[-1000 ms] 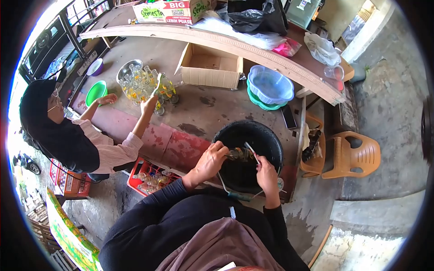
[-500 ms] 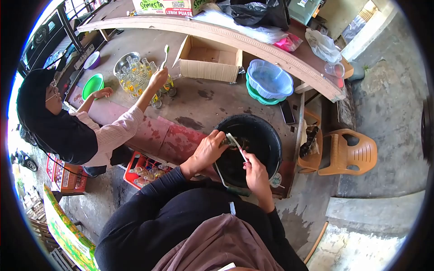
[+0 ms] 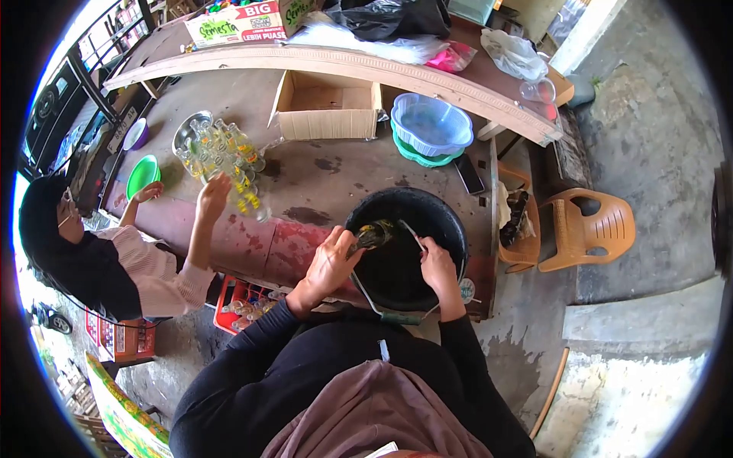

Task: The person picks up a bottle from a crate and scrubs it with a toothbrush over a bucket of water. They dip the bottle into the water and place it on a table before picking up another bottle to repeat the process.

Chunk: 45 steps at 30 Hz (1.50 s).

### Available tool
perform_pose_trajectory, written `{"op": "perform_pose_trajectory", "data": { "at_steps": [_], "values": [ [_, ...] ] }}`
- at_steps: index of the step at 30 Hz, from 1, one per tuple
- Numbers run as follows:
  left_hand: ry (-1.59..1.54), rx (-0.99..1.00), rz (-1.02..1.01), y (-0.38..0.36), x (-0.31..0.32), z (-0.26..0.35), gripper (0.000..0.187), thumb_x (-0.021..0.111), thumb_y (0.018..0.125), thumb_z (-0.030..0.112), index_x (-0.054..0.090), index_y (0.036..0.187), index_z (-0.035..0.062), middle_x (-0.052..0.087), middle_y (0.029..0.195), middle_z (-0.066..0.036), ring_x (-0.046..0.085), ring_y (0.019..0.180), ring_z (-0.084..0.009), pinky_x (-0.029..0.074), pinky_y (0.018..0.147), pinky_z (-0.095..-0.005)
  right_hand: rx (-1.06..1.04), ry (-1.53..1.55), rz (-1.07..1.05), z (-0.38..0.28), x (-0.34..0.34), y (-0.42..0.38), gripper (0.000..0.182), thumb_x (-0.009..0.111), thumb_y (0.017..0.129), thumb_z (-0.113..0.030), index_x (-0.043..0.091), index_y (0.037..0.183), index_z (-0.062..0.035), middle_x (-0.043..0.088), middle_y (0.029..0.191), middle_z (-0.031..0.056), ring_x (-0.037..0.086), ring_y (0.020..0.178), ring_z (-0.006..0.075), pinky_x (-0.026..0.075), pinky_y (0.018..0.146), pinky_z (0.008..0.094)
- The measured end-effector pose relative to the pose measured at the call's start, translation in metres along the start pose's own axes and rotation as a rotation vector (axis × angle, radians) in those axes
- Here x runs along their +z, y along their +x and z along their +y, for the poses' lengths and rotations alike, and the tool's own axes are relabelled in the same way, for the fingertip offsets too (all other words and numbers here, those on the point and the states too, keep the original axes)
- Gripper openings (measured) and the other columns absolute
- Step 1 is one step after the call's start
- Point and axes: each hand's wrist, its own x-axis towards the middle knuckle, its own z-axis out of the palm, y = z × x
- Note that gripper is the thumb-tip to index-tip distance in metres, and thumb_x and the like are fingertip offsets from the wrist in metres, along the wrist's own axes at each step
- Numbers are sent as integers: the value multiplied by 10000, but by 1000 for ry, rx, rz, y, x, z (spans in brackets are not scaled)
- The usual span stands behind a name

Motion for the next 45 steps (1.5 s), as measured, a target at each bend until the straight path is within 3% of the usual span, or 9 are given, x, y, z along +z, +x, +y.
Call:
{"op": "perform_pose_trajectory", "data": {
  "at_steps": [2,5,9,21,24,29,34,36,45],
  "values": [
    [-11,-32,-32,-1,-3,0,266,771,761,52,562,915,-2,561,893,-166,617,741,-368,513,637,-435,-83,118,37,-2,1,-2,200,518,940,-126,576,1131,-116,676,1023,167,639,951,409,506,762,518],
    [16,60,-24,-8,-6,-4,249,761,767,36,557,906,-2,561,896,-162,599,746,-363,509,635,-440,-216,287,66,-6,12,-7,256,524,947,-67,615,1177,-133,701,886,125,702,792,252,536,719,392],
    [66,227,-81,-14,-10,0,207,711,745,-28,574,896,7,569,913,-141,585,812,-342,514,701,-422,-74,13,-2,-1,-3,6,277,500,956,-50,629,1175,-158,704,866,99,702,795,248,532,707,392],
    [171,355,-214,-9,-18,12,269,642,665,-27,617,926,35,592,1012,-116,571,861,-316,513,785,-387,-185,92,-53,3,-16,14,319,519,900,-59,654,1168,-166,711,870,109,698,819,303,533,715,422],
    [125,238,-113,-5,-14,8,172,700,736,-25,593,864,18,557,899,-112,591,815,-311,521,700,-391,-265,316,-84,-7,-14,7,301,525,907,-89,644,1176,-156,713,898,146,687,836,346,527,723,443],
    [7,-106,43,5,-6,-9,255,806,729,70,588,845,7,563,816,-118,597,645,-275,493,565,-377,-123,104,-27,6,-4,14,281,531,902,-37,616,1159,-112,692,914,187,673,875,381,520,745,466],
    [56,-156,104,13,-2,-10,275,804,744,63,554,831,-10,597,731,-116,617,599,-195,469,532,-295,-320,290,62,-31,-13,-28,278,514,905,19,539,1171,-63,662,976,219,652,883,417,514,756,486],
    [-144,-358,94,14,1,-11,280,786,772,68,526,829,-17,629,675,-102,657,572,-152,474,506,-269,-210,223,20,-14,-4,-18,279,510,897,29,534,1161,-60,655,963,224,634,884,438,507,751,499],
    [-222,-523,123,29,1,0,251,770,778,60,548,855,-28,628,639,-86,671,578,-138,471,503,-263,-280,281,112,-28,-3,-41,302,509,900,18,549,1187,-70,644,1002,215,633,901,427,512,774,498]
  ]
}}
